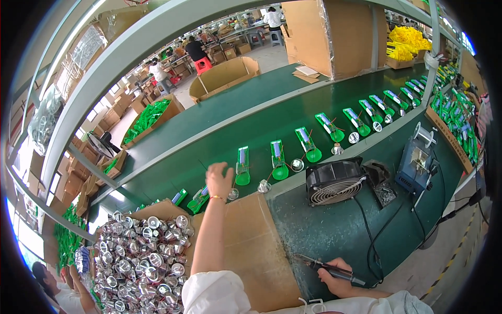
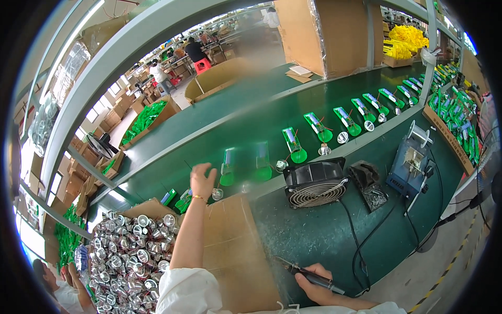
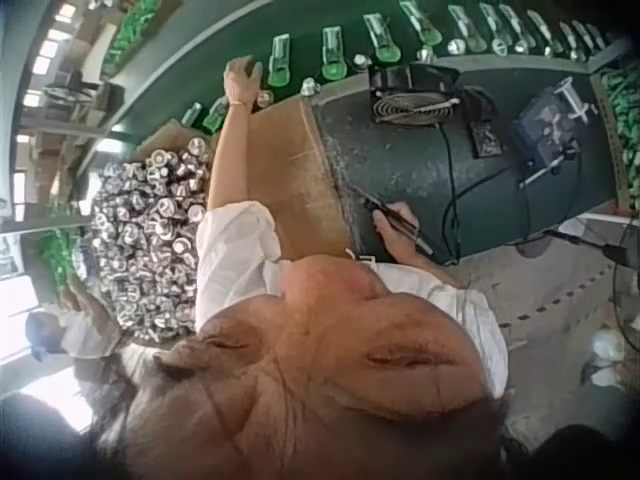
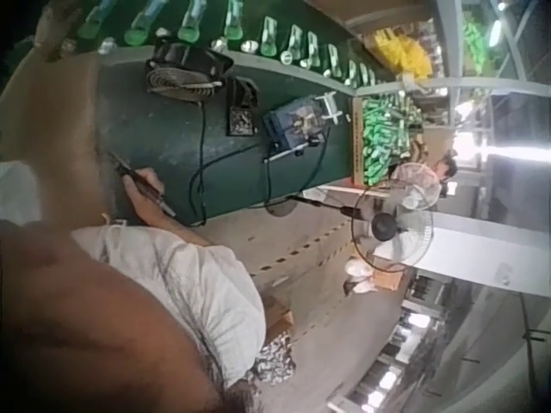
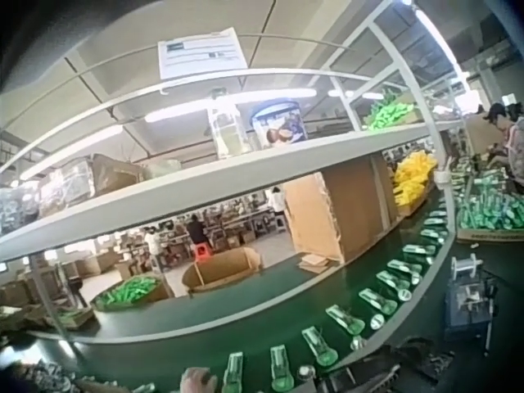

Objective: Soldering electronic components and wires onto a board within a housing on an assembly line.

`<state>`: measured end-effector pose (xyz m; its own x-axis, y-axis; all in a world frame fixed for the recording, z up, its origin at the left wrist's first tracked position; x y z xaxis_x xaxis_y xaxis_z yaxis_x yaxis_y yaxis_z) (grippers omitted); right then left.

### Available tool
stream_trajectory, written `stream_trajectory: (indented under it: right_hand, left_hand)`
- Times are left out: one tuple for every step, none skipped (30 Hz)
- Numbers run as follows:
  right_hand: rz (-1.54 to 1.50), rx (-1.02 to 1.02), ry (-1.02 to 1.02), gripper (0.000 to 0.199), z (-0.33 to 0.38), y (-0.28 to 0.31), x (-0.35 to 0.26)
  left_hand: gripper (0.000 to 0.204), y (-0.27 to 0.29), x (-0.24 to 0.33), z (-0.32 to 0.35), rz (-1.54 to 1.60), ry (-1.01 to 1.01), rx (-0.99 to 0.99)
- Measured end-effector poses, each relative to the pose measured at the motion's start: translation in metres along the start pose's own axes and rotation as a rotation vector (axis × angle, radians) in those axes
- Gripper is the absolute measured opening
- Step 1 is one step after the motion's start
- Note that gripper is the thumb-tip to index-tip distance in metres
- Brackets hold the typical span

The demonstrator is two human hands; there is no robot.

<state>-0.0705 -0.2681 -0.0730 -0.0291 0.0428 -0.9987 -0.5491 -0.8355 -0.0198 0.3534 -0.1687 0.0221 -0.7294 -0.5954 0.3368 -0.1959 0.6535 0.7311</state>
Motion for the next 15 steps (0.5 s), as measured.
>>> stream_trajectory:
  right_hand:
    - [-0.029,0.015,-0.048,0.021,0.000,0.003,0.000]
    - [-0.021,0.029,-0.057,0.021,-0.002,0.007,0.003]
    - [-0.003,0.021,-0.039,0.020,0.000,0.007,0.002]
    - [0.020,0.022,-0.025,0.020,0.001,0.008,0.001]
    - [0.042,0.029,-0.009,0.020,0.002,0.010,0.000]
    - [0.050,0.018,-0.001,0.020,0.003,0.009,-0.002]
    - [0.060,0.004,0.014,0.020,0.001,0.006,-0.006]
    - [0.052,-0.015,0.020,0.019,0.000,0.002,-0.012]
    - [0.032,-0.021,0.019,0.019,-0.001,0.000,-0.013]
    - [0.013,-0.026,0.021,0.018,-0.003,-0.001,-0.015]
    - [-0.020,-0.045,0.019,0.017,-0.005,-0.004,-0.014]
    - [0.002,-0.033,0.037,0.017,-0.004,-0.004,-0.016]
    - [0.026,-0.022,0.059,0.017,-0.005,-0.003,-0.018]
    - [0.037,-0.005,0.069,0.017,-0.005,0.000,-0.017]
    - [0.027,0.003,0.078,0.017,-0.005,0.001,-0.017]
  left_hand:
    - [0.027,0.012,0.012,-0.003,-0.057,0.091,-0.042]
    - [0.035,0.012,0.001,-0.005,-0.154,0.099,-0.055]
    - [0.048,0.026,-0.014,-0.001,-0.275,0.179,-0.111]
    - [0.055,0.027,-0.024,0.006,-0.337,0.275,-0.287]
    - [0.061,0.028,-0.033,0.013,-0.397,0.368,-0.463]
    - [0.069,0.034,-0.047,0.023,-0.439,0.450,-0.733]
    - [0.068,0.037,-0.069,0.034,-0.365,0.394,-0.801]
    - [0.068,0.037,-0.090,0.046,-0.289,0.337,-0.865]
    - [0.064,0.039,-0.088,0.048,-0.344,0.238,-0.782]
    - [0.062,0.044,-0.076,0.049,-0.315,0.254,-0.721]
    - [0.060,0.050,-0.064,0.049,-0.289,0.273,-0.657]
    - [0.057,0.054,-0.045,0.051,-0.248,0.292,-0.593]
    - [0.054,0.055,-0.026,0.061,-0.188,0.298,-0.545]
    - [0.052,0.058,0.011,0.073,-0.155,0.319,-0.515]
    - [0.052,0.062,0.038,0.092,-0.206,0.333,-0.542]
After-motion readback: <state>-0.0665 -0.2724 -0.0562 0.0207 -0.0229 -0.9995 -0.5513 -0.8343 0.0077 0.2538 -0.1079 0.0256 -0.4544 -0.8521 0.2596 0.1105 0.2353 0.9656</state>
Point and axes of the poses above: each hand's wrist, its own z-axis away from the middle knuckle, its own y-axis out of the back of the hand, x = y × z, the point moved 5 cm from there along -z, towards the middle knuckle, and after that the axes turned 10 degrees about -x, right-handed, at the moved point
